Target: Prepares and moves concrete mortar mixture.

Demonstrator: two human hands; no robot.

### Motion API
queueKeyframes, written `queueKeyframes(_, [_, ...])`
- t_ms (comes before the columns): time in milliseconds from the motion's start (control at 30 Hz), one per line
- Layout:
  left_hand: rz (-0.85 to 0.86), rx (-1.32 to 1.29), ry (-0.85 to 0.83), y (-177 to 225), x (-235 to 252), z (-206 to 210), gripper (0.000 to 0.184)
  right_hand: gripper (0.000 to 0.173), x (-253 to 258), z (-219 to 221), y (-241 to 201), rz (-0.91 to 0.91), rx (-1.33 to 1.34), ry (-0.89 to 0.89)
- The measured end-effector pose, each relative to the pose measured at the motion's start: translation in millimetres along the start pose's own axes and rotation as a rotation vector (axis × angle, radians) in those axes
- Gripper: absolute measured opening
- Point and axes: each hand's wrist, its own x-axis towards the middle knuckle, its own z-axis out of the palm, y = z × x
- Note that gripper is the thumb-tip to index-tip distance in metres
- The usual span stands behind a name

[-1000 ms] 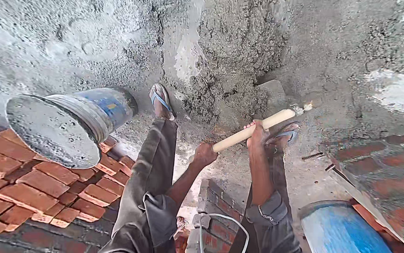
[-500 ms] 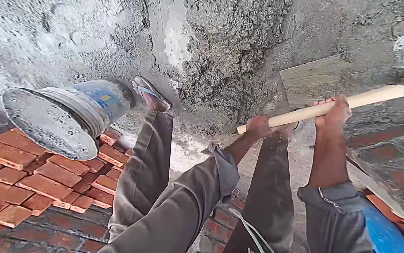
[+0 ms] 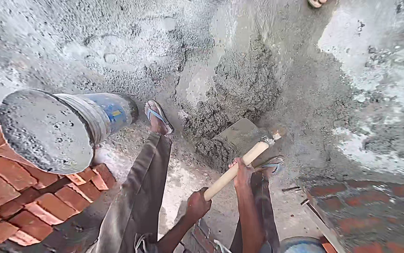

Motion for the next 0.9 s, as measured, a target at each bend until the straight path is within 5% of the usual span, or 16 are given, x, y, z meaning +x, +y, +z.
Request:
queueKeyframes(100, [0.207,-0.17,0.111,59.4,-19.2,-28.8,0.048,0.007,-37.3,23.1,-84.4,-0.293,-0.029,-0.104])
queueKeyframes(233, [0.558,-0.251,0.233,184.7,3.6,-127.5,0.054,0.008,-50.3,64.1,-234.9,-0.78,-0.021,-0.273])
queueKeyframes(367, [0.647,-0.228,0.297,271.0,83.3,-206.8,0.042,0.015,18.9,137.6,-308.0,-0.914,-0.003,-0.197])
queueKeyframes(433, [0.507,-0.207,0.239,243.9,127.2,-194.2,0.042,0.017,83.0,162.5,-263.1,-0.771,-0.079,-0.131])
queueKeyframes(500, [0.284,-0.213,0.137,159.3,141.5,-137.4,0.045,0.02,124.5,156.6,-152.7,-0.538,-0.2,-0.103])
queueKeyframes(667, [0.015,-0.236,0.063,-4.3,79.3,-8.7,0.039,0.012,51.3,87.9,15.7,-0.146,-0.353,-0.061])
queueKeyframes(800, [-0.051,-0.278,0.014,-26.1,25.9,8.7,0.037,0.01,0.2,73.9,32.6,-0.076,-0.347,-0.068])
queueKeyframes(900, [0.056,-0.411,0.088,28.6,31.9,-20.2,0.04,0.013,5.3,108.9,-24.3,-0.235,-0.392,-0.127])
